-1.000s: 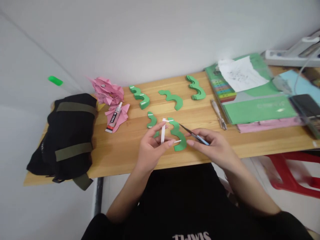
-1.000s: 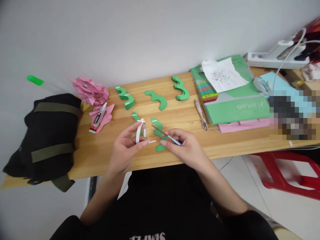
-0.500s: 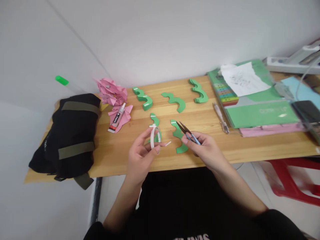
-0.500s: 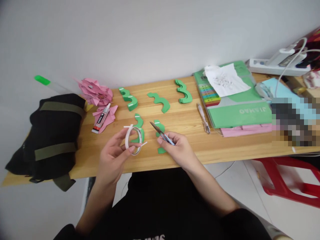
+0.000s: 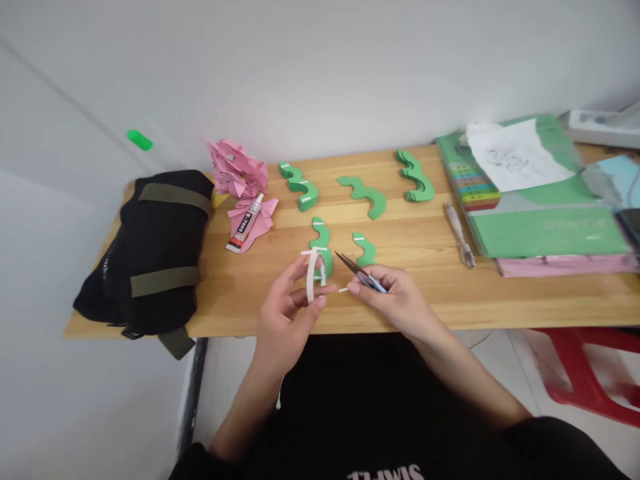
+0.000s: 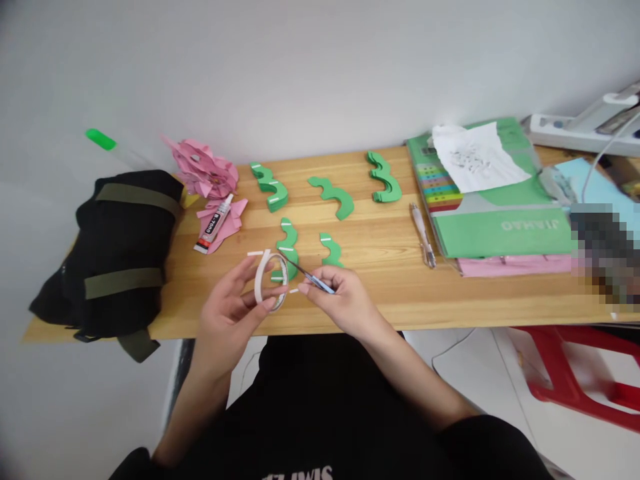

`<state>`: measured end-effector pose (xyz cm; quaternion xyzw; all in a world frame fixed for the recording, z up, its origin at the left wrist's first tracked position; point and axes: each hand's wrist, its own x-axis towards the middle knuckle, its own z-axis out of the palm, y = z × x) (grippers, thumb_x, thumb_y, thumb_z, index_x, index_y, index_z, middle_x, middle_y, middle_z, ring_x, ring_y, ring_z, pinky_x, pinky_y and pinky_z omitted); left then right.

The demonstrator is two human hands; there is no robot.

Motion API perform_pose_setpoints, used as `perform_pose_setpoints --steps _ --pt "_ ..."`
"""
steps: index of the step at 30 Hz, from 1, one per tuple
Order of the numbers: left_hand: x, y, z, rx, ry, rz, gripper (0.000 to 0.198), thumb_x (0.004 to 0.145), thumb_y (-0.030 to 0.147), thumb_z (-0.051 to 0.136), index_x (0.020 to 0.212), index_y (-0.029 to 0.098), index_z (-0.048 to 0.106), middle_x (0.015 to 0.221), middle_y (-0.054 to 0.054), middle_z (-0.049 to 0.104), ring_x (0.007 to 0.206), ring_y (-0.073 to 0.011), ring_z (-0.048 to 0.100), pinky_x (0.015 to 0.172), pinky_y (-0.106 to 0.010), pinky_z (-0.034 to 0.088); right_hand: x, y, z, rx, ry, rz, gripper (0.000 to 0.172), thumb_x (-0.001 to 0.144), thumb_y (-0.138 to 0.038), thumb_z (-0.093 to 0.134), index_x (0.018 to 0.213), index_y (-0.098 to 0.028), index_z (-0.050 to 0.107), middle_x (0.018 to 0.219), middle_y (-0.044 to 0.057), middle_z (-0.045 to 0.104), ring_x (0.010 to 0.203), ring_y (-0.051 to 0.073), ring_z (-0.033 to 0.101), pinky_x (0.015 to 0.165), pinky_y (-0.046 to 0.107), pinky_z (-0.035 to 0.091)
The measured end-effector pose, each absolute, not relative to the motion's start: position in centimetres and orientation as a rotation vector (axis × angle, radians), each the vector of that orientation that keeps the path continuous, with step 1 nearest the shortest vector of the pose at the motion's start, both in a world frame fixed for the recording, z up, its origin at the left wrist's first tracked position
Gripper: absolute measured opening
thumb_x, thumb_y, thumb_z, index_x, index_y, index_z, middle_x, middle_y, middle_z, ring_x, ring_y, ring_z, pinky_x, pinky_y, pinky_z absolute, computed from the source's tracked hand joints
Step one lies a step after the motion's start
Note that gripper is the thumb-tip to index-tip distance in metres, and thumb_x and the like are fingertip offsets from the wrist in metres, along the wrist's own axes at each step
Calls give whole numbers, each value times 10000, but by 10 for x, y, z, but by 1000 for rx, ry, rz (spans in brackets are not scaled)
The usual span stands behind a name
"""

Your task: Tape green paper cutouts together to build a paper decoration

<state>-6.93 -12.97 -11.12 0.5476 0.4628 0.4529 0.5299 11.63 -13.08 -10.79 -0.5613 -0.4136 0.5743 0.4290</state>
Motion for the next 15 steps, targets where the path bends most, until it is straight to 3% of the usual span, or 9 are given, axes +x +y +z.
perform_pose_setpoints --steps 4,6,9,12,15 --pt "-89 -130 -127 1792 1614 1119 546 891 203 604 1411 293 464 1392 -99 582 989 -234 722 891 -408 577 138 -137 -121 -1512 -952 1235 285 687 -454 704 662 -188 606 552 -50 475 479 79 370 478 248 326" --pt "-102 -124 -137 2075 1740 979 572 899 184 569 1445 274 425 1342 -111 619 1012 -259 706 869 -421 569 153 -141 -129 -1602 -883 1061 280 699 -462 697 685 -193 621 526 -63 434 460 79 338 457 247 298" --pt "-113 -116 -143 2453 1688 781 607 900 199 571 1475 205 376 1204 -145 682 999 -301 689 813 -431 556 171 -148 -137 -1685 -843 907 280 705 -463 697 758 -191 660 519 -66 423 462 88 344 450 250 280" --pt "-102 -117 -135 2615 1674 847 651 888 256 624 1474 158 357 1177 -174 670 1055 -334 642 888 -479 503 178 -155 -141 -1705 -813 896 291 696 -449 704 816 -186 666 542 -59 459 460 86 352 450 249 275" --pt "-71 -123 -131 2611 1372 800 600 912 282 611 1449 173 368 1095 -127 687 1003 -279 646 867 -418 503 175 -158 -144 -1694 -757 921 317 682 -448 710 851 -187 649 549 -65 464 453 77 342 440 241 254"
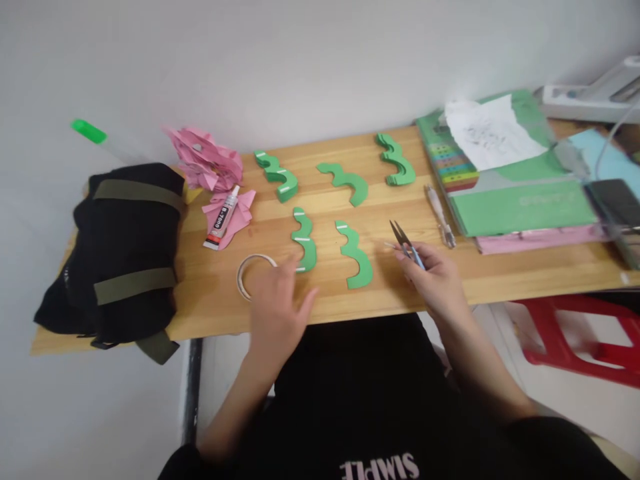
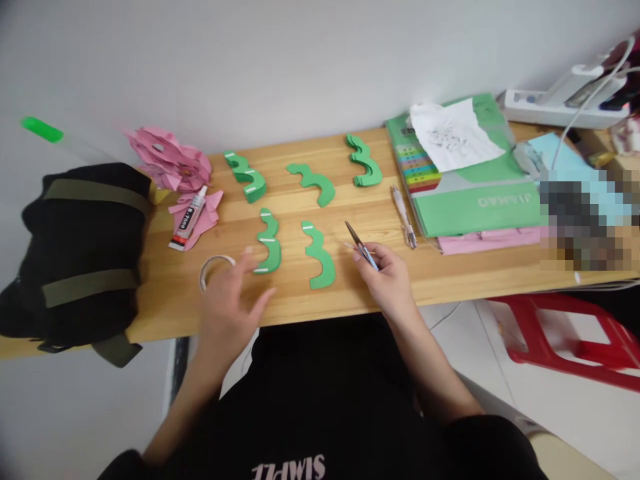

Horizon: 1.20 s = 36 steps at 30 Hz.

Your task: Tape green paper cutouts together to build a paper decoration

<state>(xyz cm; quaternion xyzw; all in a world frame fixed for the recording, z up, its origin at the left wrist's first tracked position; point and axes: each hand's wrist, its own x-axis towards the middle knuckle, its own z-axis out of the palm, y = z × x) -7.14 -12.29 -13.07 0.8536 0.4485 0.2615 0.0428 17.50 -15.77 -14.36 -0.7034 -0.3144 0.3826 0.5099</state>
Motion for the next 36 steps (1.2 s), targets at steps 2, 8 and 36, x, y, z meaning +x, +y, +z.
perform_pose_setpoints --steps 2,8,36 --pt "-47 -127 -135 2595 1177 669 560 916 310 616 1414 179 395 1017 -84 702 922 -244 654 800 -369 508 172 -158 -147 -1685 -738 938 336 683 -448 710 882 -189 636 538 -73 460 445 74 340 434 237 247" --pt "-6 -130 -157 2650 1045 655 482 931 260 596 1360 143 412 957 -70 691 863 -232 620 754 -363 506 167 -163 -158 -1740 -843 810 270 808 -398 609 997 -205 600 529 -73 514 437 97 408 460 252 325" --pt "-7 -127 -166 2433 1109 906 496 875 219 666 1325 180 459 977 -78 684 901 -229 656 819 -404 553 151 -162 -162 -1731 -996 832 352 923 -429 497 1162 -178 556 639 -30 661 457 111 553 541 270 463"
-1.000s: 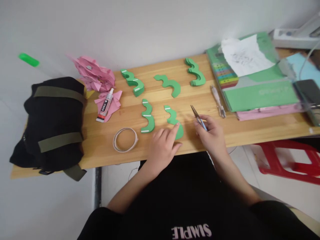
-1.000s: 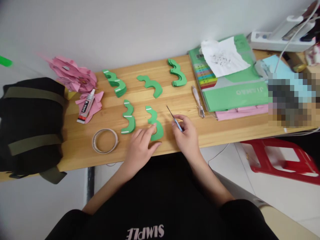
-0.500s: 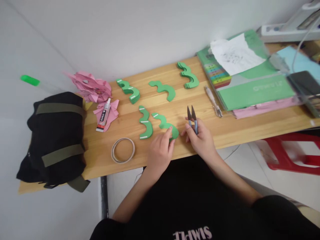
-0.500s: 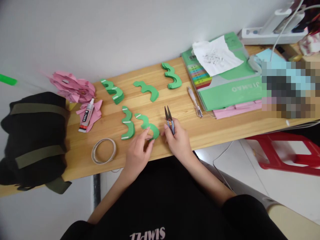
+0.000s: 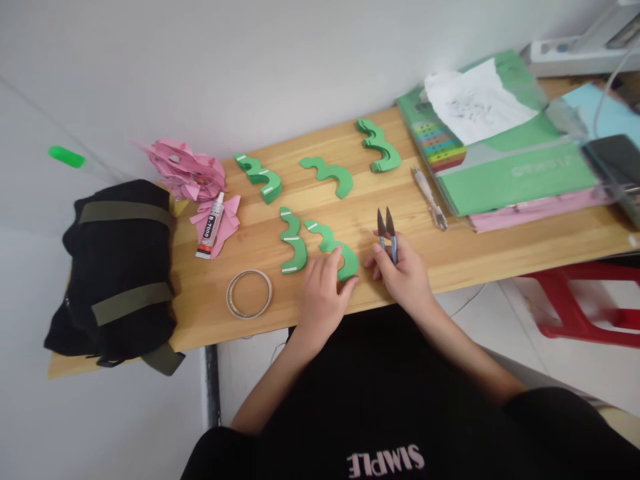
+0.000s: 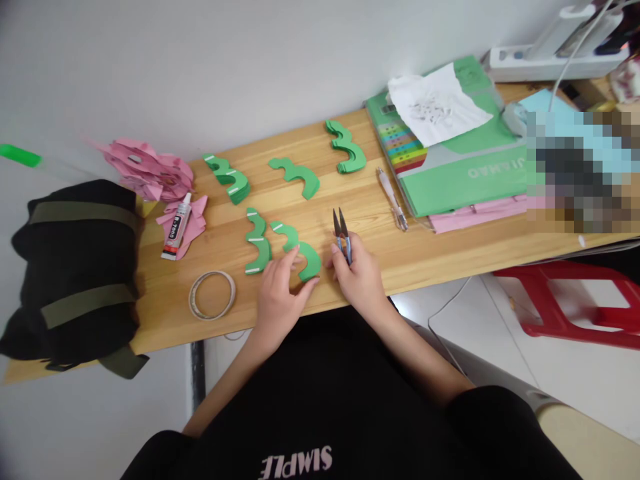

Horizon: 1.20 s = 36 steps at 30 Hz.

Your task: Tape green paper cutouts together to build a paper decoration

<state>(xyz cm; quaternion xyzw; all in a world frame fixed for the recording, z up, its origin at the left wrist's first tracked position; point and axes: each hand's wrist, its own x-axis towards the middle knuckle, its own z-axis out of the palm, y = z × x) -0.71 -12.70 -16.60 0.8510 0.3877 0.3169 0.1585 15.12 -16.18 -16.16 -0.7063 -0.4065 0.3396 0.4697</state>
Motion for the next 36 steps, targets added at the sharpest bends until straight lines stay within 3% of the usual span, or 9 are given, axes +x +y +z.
perform_pose_setpoints --steps 9,19,24,36 --pt "-4 -124 -172 2346 1208 975 480 846 134 679 1285 165 487 910 -53 691 836 -198 639 795 -375 557 149 -165 -162 -1755 -1025 781 331 926 -418 493 1142 -175 553 637 -25 661 458 115 556 549 272 462" --pt "-6 -125 -173 2361 1200 1039 393 930 140 556 1313 183 479 935 -63 709 840 -176 690 786 -344 577 148 -164 -163 -1723 -983 787 345 921 -441 511 1149 -186 556 675 -8 683 481 129 563 552 292 478" --pt "-5 -127 -172 2568 1189 1136 441 953 109 499 1385 162 427 946 -81 723 799 -178 708 720 -320 581 144 -163 -160 -1577 -899 867 394 922 -479 519 1206 -206 528 775 17 717 472 117 553 496 278 471" --pt "-3 -132 -168 2599 1272 1310 508 911 64 553 1393 146 417 814 -60 739 685 -185 712 642 -306 585 146 -160 -163 -1652 -1151 786 406 937 -469 505 1241 -201 518 813 42 746 553 167 626 593 322 513"
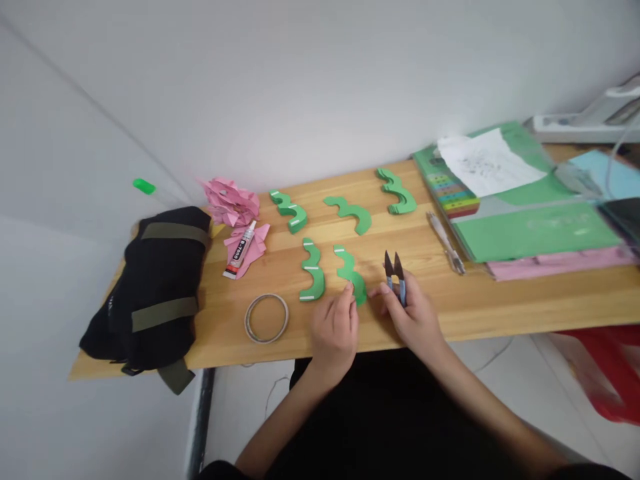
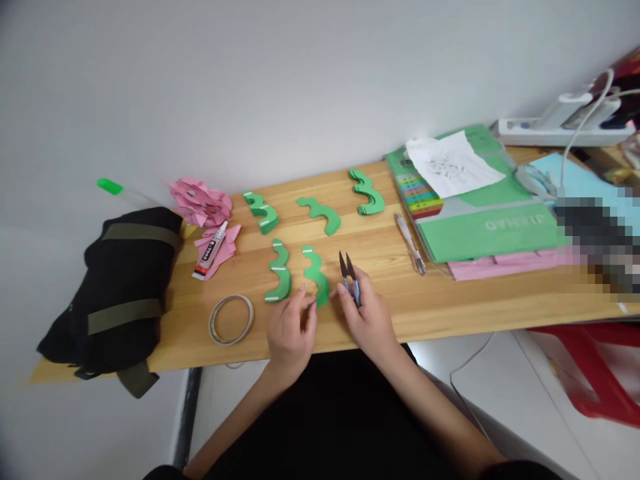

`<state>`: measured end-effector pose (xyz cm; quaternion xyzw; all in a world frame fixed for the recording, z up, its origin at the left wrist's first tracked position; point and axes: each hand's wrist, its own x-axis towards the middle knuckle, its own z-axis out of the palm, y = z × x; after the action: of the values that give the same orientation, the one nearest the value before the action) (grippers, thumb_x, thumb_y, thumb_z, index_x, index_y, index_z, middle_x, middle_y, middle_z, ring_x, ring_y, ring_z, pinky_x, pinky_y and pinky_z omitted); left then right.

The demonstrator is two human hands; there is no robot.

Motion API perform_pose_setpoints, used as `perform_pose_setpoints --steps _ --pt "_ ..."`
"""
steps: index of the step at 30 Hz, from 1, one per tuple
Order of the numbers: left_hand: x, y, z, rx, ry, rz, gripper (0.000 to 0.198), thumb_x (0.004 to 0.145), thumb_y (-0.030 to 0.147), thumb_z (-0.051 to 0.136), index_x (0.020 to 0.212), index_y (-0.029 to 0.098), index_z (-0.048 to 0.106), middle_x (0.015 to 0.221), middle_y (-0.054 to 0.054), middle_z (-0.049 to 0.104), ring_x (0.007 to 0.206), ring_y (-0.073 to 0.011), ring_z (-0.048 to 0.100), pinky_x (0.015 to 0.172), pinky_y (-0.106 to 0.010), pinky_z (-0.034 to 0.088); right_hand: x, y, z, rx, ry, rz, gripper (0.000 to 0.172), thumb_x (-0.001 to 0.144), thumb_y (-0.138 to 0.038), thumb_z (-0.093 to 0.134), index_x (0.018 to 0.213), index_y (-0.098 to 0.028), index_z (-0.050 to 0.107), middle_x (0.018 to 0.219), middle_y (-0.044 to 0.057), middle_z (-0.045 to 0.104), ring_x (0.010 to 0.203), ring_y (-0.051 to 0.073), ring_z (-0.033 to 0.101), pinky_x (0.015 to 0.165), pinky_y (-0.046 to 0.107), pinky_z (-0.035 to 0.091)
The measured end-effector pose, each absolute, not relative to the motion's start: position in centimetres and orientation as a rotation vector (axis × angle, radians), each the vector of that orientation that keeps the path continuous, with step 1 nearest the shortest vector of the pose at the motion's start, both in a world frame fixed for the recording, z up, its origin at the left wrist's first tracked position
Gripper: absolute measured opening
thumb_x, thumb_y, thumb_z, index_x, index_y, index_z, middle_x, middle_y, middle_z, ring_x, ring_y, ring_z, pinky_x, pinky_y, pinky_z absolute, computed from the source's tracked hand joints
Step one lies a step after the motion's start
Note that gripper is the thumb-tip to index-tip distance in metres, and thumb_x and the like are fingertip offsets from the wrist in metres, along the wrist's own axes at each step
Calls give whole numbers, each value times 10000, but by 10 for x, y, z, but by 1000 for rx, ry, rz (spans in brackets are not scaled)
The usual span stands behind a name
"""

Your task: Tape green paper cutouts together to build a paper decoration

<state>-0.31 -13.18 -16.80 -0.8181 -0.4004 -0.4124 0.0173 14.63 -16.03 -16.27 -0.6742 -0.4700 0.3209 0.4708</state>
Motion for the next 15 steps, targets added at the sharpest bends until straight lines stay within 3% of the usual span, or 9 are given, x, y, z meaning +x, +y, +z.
perform_pose_setpoints --steps 11,15 --pt "-1 -140 -170 -2516 -1311 -1334 510 906 49 514 1390 149 388 941 -87 713 772 -163 707 594 -238 560 150 -157 -161 -1812 -1266 671 422 910 -469 505 1224 -187 521 758 53 748 581 218 663 584 347 504" --pt "-4 -141 -172 -2562 -1368 -1241 460 905 42 477 1344 171 426 975 -83 688 839 -168 692 663 -251 551 150 -157 -162 -1821 -1260 694 427 917 -476 491 1225 -180 506 741 40 738 545 197 633 585 340 495"
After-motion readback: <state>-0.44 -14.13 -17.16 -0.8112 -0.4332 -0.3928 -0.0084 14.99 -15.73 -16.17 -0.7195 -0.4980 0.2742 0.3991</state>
